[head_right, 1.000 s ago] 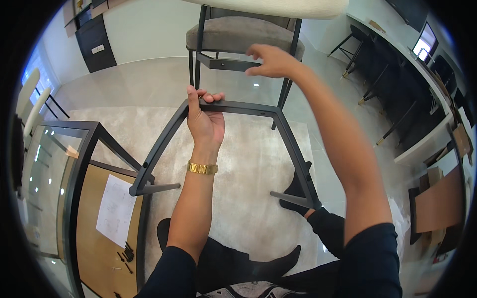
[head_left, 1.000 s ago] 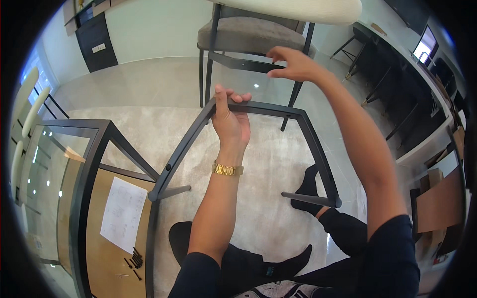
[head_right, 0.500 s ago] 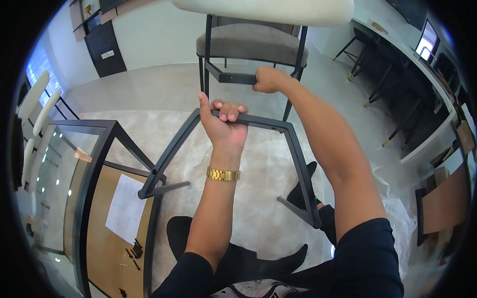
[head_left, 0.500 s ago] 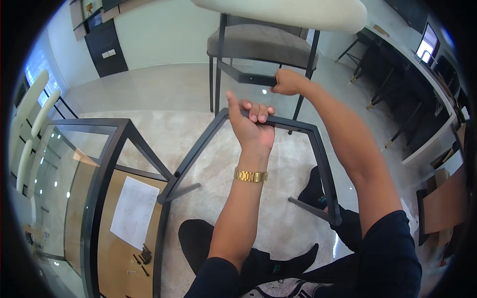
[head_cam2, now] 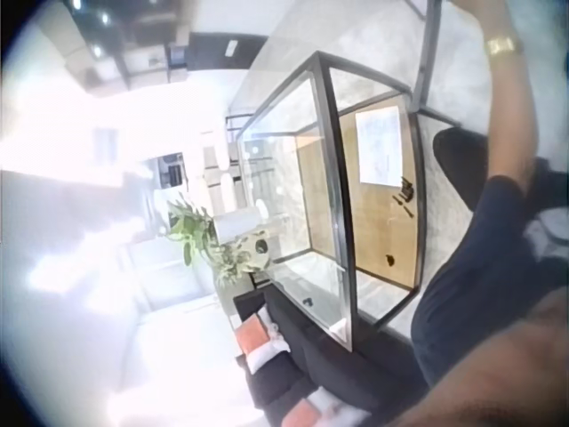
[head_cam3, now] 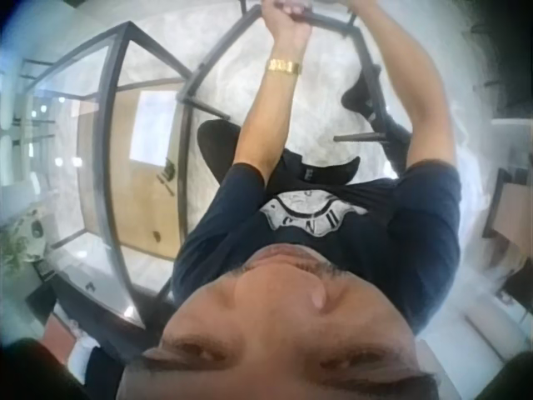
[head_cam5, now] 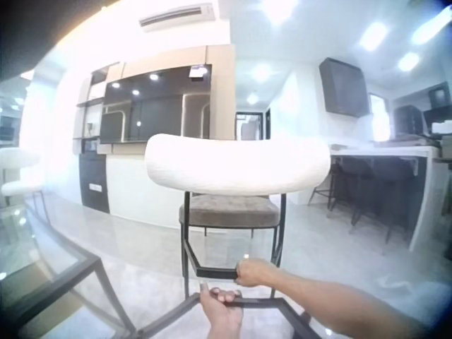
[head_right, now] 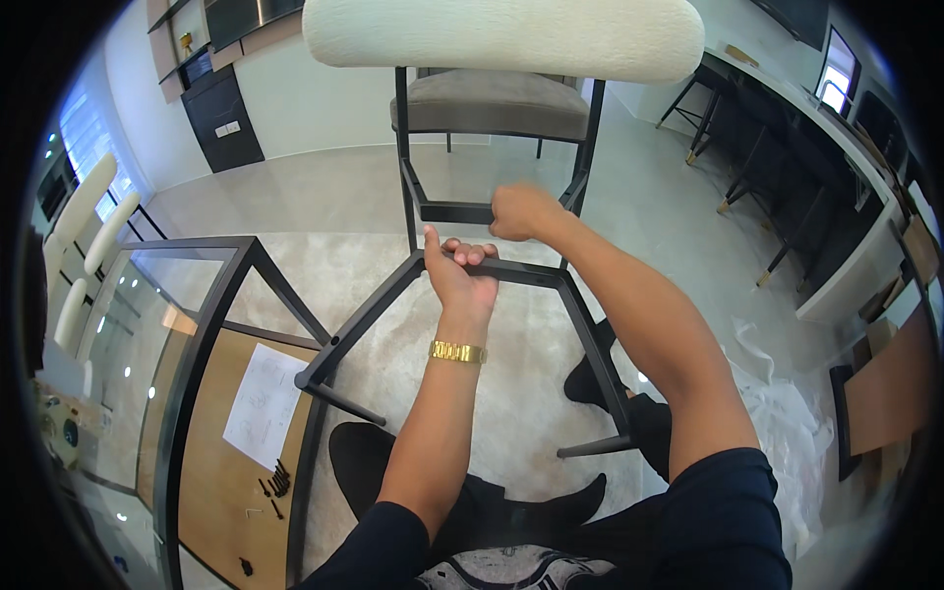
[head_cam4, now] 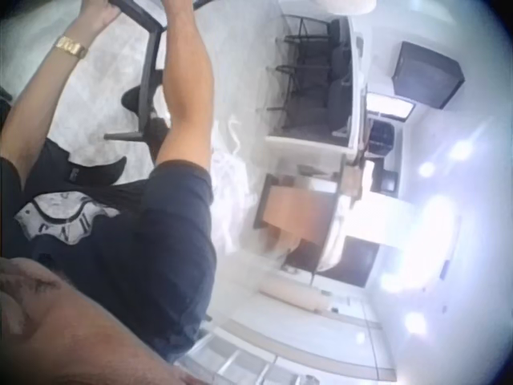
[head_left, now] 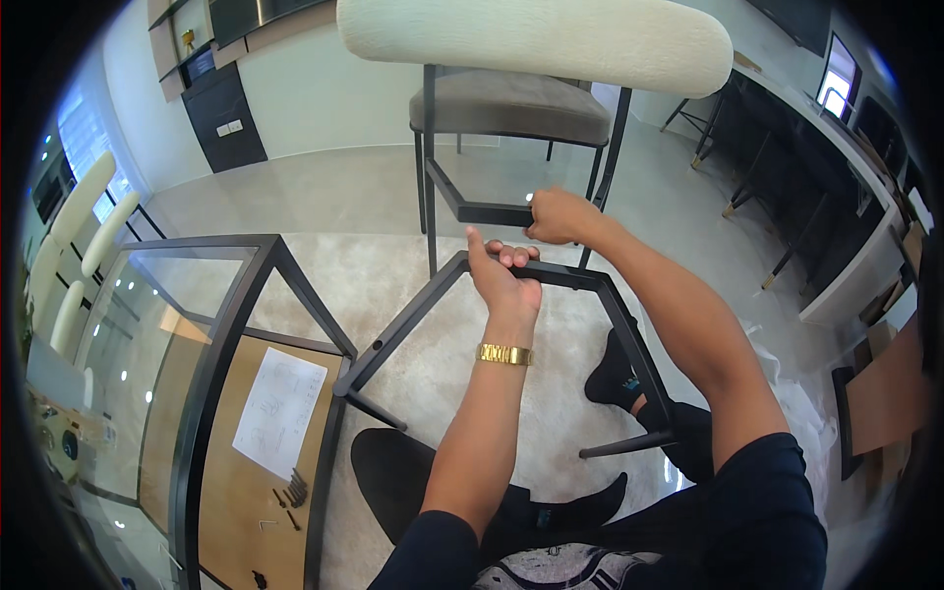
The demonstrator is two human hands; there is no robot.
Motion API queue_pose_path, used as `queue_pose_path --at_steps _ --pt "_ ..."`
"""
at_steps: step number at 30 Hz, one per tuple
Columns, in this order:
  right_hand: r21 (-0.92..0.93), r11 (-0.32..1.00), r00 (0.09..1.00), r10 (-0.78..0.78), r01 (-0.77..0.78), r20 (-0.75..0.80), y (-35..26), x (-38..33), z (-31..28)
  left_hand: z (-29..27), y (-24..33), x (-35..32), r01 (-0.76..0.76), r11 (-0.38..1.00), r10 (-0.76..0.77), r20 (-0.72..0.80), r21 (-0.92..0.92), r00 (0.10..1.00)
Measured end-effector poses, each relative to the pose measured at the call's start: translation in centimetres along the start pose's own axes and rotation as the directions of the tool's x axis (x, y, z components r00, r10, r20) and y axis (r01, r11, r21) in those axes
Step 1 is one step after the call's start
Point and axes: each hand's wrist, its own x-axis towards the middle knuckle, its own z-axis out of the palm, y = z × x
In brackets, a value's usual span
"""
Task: The person unwraps the protective covering from the metal legs of a chair and then fits the leg assembly onto the bottom of a chair seat.
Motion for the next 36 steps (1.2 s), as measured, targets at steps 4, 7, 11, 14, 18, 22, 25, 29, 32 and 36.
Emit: queue_pose_path --at_steps 4,7,11,14,18,22,25,29,32,36 --pt "0.063 0.998 0.999 -0.013 0.010 0.038 -1.0 -2.5 -0.2 -0.6 -0.1 0.4 -0.007 1.000 0.006 -0.002 -0.026 1.000" --pt "0.108 0.986 0.992 -0.123 0.125 -0.023 -0.5 -3.2 -0.4 -1.0 -0.5 1.2 -0.060 0.998 0.060 0.039 0.017 0.997" --pt "0.397 0.918 0.984 -0.046 -0.026 0.171 -0.2 -3.8 -1.7 -1.7 -0.8 0.8 -0.267 0.919 0.292 -0.045 0.290 0.955" --pt "0.504 0.863 0.982 -0.060 -0.038 0.177 0.2 -4.1 -1.4 -2.1 -0.9 2.2 -0.276 0.897 0.323 -0.083 0.345 0.943" --pt "0.404 0.914 0.980 -0.102 0.026 0.169 -0.9 -4.9 -2.0 -3.6 -0.5 4.0 -0.325 0.927 0.285 0.212 0.185 0.935" --pt "0.247 0.964 0.971 -0.148 0.100 0.185 -2.2 -6.5 -1.6 -3.4 -0.5 2.4 -0.286 0.951 0.254 0.231 0.115 0.939" --pt "0.224 0.968 0.950 -0.171 0.112 0.260 -2.5 -6.6 -1.7 -3.1 -0.6 2.4 -0.313 0.941 0.282 0.212 0.131 0.936" --pt "0.223 0.967 0.970 -0.166 0.124 0.179 -2.5 -6.6 -0.6 -3.4 -0.1 4.0 -0.264 0.952 0.226 0.223 0.154 0.948" --pt "0.170 0.971 0.976 -0.189 0.170 0.103 -1.7 -7.7 -1.3 -3.7 1.3 4.9 -0.127 0.989 0.096 0.336 0.072 0.937" --pt "0.013 0.976 0.975 -0.219 0.219 0.026 0.7 -9.3 -1.2 -3.3 1.4 5.0 -0.078 0.997 0.076 0.410 -0.011 0.909"
